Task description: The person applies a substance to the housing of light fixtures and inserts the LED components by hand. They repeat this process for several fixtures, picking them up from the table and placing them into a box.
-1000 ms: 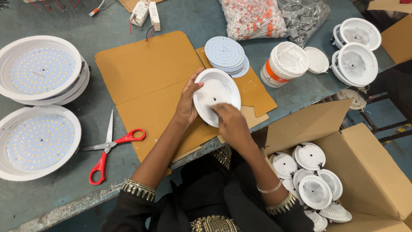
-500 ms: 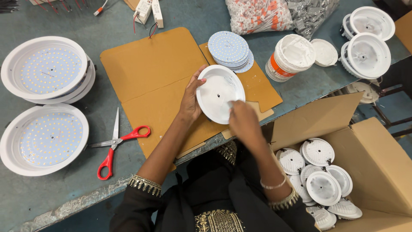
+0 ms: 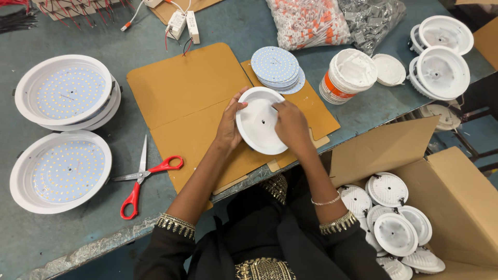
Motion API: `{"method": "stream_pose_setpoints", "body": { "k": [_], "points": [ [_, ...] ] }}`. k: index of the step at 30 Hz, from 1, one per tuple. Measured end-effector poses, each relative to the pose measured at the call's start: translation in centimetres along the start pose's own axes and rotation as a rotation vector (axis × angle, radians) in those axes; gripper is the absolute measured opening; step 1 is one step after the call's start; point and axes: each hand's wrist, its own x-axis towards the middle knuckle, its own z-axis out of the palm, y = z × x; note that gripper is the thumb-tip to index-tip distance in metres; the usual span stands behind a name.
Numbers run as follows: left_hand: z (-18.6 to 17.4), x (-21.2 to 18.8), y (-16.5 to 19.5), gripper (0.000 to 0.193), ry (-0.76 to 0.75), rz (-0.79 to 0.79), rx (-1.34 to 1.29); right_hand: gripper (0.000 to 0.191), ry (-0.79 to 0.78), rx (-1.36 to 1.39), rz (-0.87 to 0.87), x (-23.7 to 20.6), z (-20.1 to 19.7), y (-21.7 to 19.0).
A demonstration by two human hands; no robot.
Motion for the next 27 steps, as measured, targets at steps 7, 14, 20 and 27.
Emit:
{"method": "stream_pose_setpoints", "body": {
  "k": [7, 14, 20, 27],
  "points": [
    [0.3, 0.7, -0.8, 0.049, 0.012, 0.027, 0.100, 0.023, 0.064, 0.731, 0.377, -2.0, -3.1, 7.1],
    [-0.8, 1.4, -0.1, 0.039, 0.144, 0.386, 0.556, 0.020, 0.314, 1.768, 0.378, -3.4, 1.0, 12.3],
    [-3.4, 3.1, 1.1, 0.028, 0.244, 0.507, 0.668, 0.021, 0.329, 1.902, 0.392, -4.1, 0.9, 15.4],
    [0.6, 7.9, 4.0, 0.035, 0.195, 0.484, 1.372, 0.022, 0.247, 1.928, 0.431, -4.0, -0.1, 16.7]
  ]
}}
